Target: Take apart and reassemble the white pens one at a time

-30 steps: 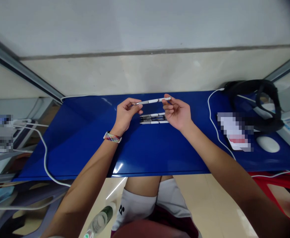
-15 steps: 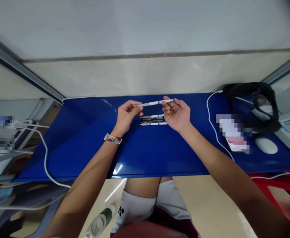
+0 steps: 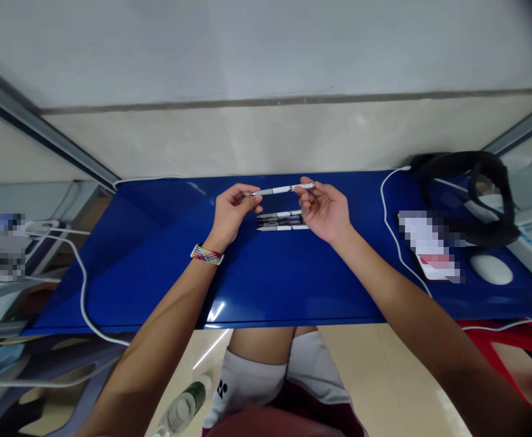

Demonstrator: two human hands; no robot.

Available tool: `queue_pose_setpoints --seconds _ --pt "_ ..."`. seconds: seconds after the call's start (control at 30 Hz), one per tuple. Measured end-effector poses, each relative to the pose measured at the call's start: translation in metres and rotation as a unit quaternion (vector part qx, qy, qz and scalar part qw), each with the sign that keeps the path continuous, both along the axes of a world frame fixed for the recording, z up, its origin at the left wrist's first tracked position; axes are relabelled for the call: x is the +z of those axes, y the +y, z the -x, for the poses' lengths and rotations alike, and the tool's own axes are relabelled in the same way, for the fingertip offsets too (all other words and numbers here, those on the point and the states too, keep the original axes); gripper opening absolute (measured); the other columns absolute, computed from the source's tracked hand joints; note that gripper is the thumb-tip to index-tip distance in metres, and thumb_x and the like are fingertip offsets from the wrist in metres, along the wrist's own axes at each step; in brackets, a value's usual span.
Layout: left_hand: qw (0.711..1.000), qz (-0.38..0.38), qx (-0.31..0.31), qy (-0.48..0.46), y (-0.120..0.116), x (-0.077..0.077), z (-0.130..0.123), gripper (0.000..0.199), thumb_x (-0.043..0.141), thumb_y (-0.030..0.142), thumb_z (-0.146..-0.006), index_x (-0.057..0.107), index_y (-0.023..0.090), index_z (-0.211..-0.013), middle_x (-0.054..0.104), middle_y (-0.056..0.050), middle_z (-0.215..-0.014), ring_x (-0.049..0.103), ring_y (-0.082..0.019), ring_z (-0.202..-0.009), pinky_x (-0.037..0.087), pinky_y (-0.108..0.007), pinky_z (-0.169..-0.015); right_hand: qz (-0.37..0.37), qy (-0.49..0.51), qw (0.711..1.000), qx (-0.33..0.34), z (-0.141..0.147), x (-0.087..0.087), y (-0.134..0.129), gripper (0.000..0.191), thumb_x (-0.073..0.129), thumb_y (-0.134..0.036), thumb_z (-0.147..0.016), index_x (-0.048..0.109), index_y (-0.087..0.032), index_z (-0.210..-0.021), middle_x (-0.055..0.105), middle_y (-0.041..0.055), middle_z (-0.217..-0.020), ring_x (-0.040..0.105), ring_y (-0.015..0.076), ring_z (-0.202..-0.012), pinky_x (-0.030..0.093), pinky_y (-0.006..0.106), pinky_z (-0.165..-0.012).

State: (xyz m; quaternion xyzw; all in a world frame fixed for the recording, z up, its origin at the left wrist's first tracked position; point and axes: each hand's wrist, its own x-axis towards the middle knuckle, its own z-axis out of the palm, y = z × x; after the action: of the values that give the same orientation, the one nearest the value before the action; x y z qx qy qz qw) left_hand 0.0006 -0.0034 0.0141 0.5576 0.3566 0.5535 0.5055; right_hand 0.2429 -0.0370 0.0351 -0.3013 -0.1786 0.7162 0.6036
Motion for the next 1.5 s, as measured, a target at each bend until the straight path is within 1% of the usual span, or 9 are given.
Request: queue_pose_setpoints --seconds 0.5,0.7,0.83,1.03,1.2,1.27,1.33,1.4,1.5 --pt "1.000 0.001 0.005 -0.003 0.001 0.004 0.004 0.028 0.096 0.033 -0.079 0.081 0.020 -0.099 0.074 0.001 -0.077 0.073 -0.012 -0.065 0.060 -0.025 -0.068 -0.005 -0.003 1.000 0.025 0.001 0.001 0.000 0.020 0.069 -0.022 -0.097 0.079 -0.017 -0.113 0.086 0.0066 -0.092 0.082 0.0157 -0.077 0.070 0.022 -0.071" --pt "1.000 0.004 0.000 0.006 0.001 0.002 0.003 0.027 0.095 0.033 -0.081 0.080 0.020 -0.098 0.073 0.000 -0.077 0.073 -0.013 -0.065 0.061 -0.027 -0.068 -0.031 -0.003 0.999 0.034 0.000 0.001 -0.001 0.030 0.070 -0.036 -0.100 0.078 -0.018 -0.122 0.087 0.0068 -0.100 0.084 0.0190 -0.085 0.072 0.027 -0.073" --pt "1.000 0.003 0.001 0.006 0.000 0.002 0.003 0.027 0.096 0.034 -0.080 0.080 0.021 -0.098 0.074 0.000 -0.078 0.074 -0.013 -0.066 0.061 -0.026 -0.067 -0.024 -0.009 1.000 0.011 0.002 0.000 -0.001 0.018 0.072 -0.026 -0.097 0.080 -0.019 -0.112 0.087 0.0055 -0.096 0.082 0.0158 -0.078 0.071 0.023 -0.070" --pt "1.000 0.007 0.002 0.006 0.001 0.001 0.003 0.028 0.096 0.035 -0.079 0.081 0.021 -0.098 0.075 0.000 -0.077 0.075 -0.013 -0.066 0.061 -0.026 -0.067 -0.019 0.004 1.000 0.012 0.003 -0.004 0.000 0.023 0.070 -0.026 -0.096 0.080 -0.018 -0.116 0.088 0.0064 -0.098 0.080 0.0138 -0.073 0.070 0.021 -0.070" --pt "1.000 -0.003 -0.002 0.009 0.002 0.001 0.003 0.029 0.096 0.035 -0.080 0.080 0.020 -0.099 0.075 0.000 -0.077 0.075 -0.014 -0.066 0.061 -0.026 -0.067 -0.058 -0.065 0.996 0.021 0.000 0.000 -0.001 0.030 0.073 -0.039 -0.097 0.080 -0.019 -0.119 0.087 0.0069 -0.099 0.080 0.0161 -0.073 0.069 0.025 -0.066" --pt "1.000 -0.016 0.003 0.015 0.001 0.001 0.002 0.031 0.097 0.037 -0.080 0.079 0.020 -0.099 0.076 0.000 -0.079 0.076 -0.014 -0.066 0.061 -0.026 -0.066 -0.118 -0.156 0.981 0.002 -0.002 0.000 -0.002 0.033 0.078 -0.044 -0.095 0.083 -0.020 -0.117 0.087 0.0060 -0.098 0.078 0.0166 -0.070 0.068 0.027 -0.064" --pt "0.999 -0.026 0.012 0.027 0.001 0.001 0.003 0.034 0.097 0.040 -0.080 0.079 0.020 -0.100 0.078 -0.001 -0.083 0.078 -0.016 -0.068 0.061 -0.026 -0.066 -0.185 -0.280 0.940 -0.053 -0.005 -0.002 -0.001 0.027 0.085 -0.041 -0.091 0.086 -0.022 -0.111 0.084 0.0034 -0.089 0.075 0.0160 -0.067 0.067 0.028 -0.066" --pt "0.998 -0.026 0.014 0.047 0.002 0.001 0.003 0.035 0.097 0.041 -0.080 0.079 0.021 -0.101 0.079 -0.002 -0.088 0.080 -0.017 -0.073 0.062 -0.027 -0.067 -0.243 -0.399 0.877 -0.115 -0.010 -0.006 0.001 0.018 0.088 -0.037 -0.090 0.088 -0.024 -0.103 0.080 0.0021 -0.084 0.074 0.0167 -0.070 0.066 0.030 -0.071" --pt "0.996 -0.023 0.004 0.091 0.003 -0.003 0.004 0.030 0.094 0.040 -0.083 0.079 0.022 -0.102 0.081 -0.003 -0.090 0.081 -0.020 -0.079 0.063 -0.031 -0.075 -0.317 -0.518 0.781 -0.150 -0.020 -0.013 0.008 0.014 0.085 -0.036 -0.093 0.089 -0.028 -0.103 0.081 0.0046 -0.101 0.077 0.0225 -0.087 0.066 0.038 -0.080"
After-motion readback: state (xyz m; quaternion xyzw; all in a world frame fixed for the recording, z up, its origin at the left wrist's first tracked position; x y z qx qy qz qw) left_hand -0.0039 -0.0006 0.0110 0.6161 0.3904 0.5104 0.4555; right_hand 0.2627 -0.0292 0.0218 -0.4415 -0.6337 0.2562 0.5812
